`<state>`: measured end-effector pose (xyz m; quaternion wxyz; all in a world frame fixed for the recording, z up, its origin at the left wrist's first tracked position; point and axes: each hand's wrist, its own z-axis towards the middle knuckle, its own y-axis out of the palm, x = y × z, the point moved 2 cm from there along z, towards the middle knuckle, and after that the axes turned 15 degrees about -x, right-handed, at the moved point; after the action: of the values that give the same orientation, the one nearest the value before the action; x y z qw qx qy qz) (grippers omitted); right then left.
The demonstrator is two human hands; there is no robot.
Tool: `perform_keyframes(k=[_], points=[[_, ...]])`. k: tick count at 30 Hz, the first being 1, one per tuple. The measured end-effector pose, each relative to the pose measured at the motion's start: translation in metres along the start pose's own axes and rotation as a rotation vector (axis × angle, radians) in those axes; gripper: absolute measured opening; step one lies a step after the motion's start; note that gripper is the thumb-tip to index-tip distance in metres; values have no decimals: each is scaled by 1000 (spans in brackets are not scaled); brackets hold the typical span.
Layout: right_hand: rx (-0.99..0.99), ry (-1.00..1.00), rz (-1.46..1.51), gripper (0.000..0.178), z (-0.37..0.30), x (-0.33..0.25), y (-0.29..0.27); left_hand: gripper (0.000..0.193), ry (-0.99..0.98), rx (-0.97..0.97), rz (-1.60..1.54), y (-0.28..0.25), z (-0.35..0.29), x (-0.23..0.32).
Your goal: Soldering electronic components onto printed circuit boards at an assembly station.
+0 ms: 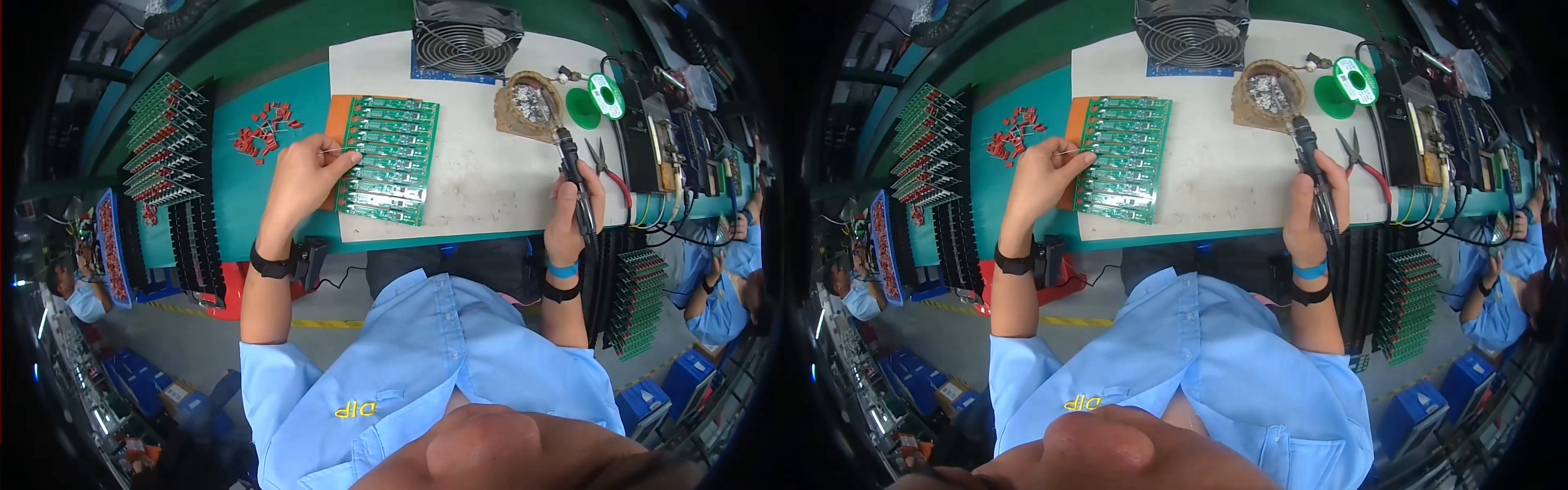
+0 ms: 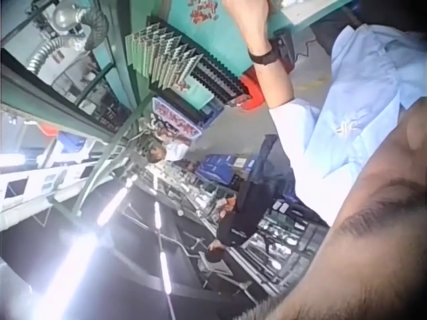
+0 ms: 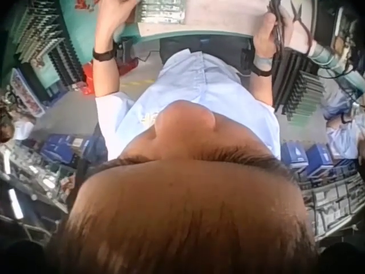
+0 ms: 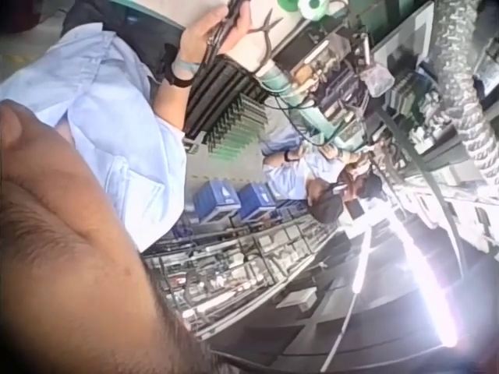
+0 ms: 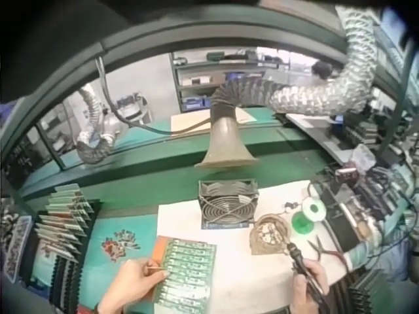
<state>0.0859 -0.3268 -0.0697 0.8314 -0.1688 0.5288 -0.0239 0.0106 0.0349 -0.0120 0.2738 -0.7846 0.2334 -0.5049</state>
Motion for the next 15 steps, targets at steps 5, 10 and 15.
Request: perform_keyframes(k=[5, 10, 15], points=[[-17, -21, 23, 37, 1, 2, -3, 19, 64, -141, -549, 0, 6, -17], [-51, -40, 7, 37, 2, 0, -5, 16, 88, -141, -564, -1, 2, -11], [-55, -41, 23, 37, 1, 1, -6, 17, 85, -170, -689, -9, -8, -2]])
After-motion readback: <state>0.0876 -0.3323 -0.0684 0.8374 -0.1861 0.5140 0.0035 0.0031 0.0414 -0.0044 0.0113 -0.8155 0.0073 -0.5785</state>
